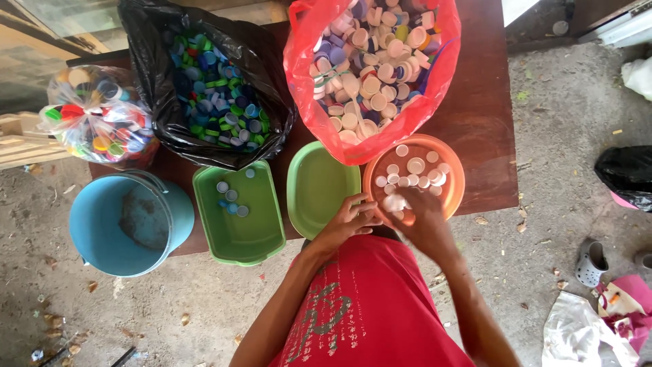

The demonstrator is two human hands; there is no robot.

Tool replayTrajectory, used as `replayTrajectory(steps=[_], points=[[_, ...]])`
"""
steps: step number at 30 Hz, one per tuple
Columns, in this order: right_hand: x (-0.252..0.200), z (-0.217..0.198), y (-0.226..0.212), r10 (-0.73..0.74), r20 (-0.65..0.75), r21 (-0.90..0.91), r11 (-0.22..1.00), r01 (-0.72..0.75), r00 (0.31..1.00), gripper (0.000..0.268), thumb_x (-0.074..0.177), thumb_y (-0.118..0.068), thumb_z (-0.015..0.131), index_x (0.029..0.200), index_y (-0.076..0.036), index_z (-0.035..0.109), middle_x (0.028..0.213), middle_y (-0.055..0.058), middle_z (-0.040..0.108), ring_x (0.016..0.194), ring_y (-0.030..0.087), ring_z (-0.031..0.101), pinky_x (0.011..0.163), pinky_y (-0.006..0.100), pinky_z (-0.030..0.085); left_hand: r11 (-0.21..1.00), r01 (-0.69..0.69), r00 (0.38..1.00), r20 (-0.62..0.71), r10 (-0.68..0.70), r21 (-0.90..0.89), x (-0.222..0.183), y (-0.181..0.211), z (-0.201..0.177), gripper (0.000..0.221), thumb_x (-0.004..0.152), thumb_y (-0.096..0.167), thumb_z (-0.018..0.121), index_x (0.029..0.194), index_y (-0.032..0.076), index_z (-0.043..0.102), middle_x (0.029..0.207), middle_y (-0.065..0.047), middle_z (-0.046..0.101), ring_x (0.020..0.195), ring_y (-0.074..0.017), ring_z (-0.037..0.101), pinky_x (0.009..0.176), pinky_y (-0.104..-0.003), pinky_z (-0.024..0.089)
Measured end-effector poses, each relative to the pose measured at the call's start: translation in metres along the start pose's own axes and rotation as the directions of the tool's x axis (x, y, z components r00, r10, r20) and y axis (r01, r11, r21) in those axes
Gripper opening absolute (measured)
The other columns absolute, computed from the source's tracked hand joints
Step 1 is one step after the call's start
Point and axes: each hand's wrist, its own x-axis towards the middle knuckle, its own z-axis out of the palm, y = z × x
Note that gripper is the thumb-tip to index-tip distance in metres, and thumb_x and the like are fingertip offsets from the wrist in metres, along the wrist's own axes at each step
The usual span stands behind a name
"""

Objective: Sorting plastic bottle caps by color and size into various bins and bowls on a low table.

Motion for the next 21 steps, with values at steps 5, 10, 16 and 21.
replayTrajectory(steps=[5, 10, 16, 21], points=[[0.015, -0.029, 0.016, -0.032, -0.233, -0.334, 0.941, -0.049, 0.972, 0.051, 0.082, -0.023, 0.082, 0.127, -0.005, 0.066, 0.131, 0.016, 0.065, 0.122, 0.034, 0.059, 0.101, 0.058, 0.038, 0.995, 0.005, 1.0, -0.011, -0.004, 0.103, -0.007, 0.008, -0.004, 0.073, 0.096, 0.048, 0.062, 0.152, 0.008, 0.036, 0.15, -0.012, 0.055, 0.125, -0.0228, 0.064, 0.103, -0.038, 0.049], [0.069, -0.067, 0.022, -0.152, -0.377, -0.302, 0.953, 0.035, 0.914, 0.032, 0.096, -0.015, 0.074, 0.126, -0.006, 0.066, 0.124, 0.012, 0.065, 0.118, 0.034, 0.06, 0.103, 0.053, 0.042, 0.994, 0.013, 0.998, -0.068, -0.005, 0.11, -0.008, 0.009, -0.007, 0.065, 0.099, 0.047, 0.059, 0.148, 0.007, 0.042, 0.143, -0.013, 0.062, 0.124, -0.022, 0.065, 0.102, -0.037, 0.05], [0.173, -0.097, 0.006, -0.288, -0.303, -0.489, 0.865, 0.111, 0.909, 0.032, 0.1, -0.013, 0.072, 0.131, -0.01, 0.066, 0.123, 0.011, 0.064, 0.119, 0.034, 0.058, 0.101, 0.051, 0.043, 0.993, -0.038, 0.993, -0.103, 0.05, 0.113, -0.011, -0.004, -0.022, 0.053, 0.102, 0.04, 0.055, 0.144, 0.008, 0.046, 0.139, -0.011, 0.063, 0.121, -0.0217, 0.066, 0.101, -0.039, 0.05], [0.232, -0.086, 0.034, -0.325, -0.072, -0.657, 0.727, 0.2, 0.943, 0.048, 0.083, -0.014, 0.076, 0.131, -0.013, 0.068, 0.124, 0.007, 0.067, 0.118, 0.032, 0.059, 0.093, 0.05, 0.043, 0.994, -0.018, 0.987, -0.157, 0.035, 0.111, -0.025, 0.007, -0.018, 0.051, 0.102, 0.04, 0.054, 0.143, 0.009, 0.048, 0.139, -0.009, 0.063, 0.122, -0.0206, 0.064, 0.102, -0.038, 0.049]])
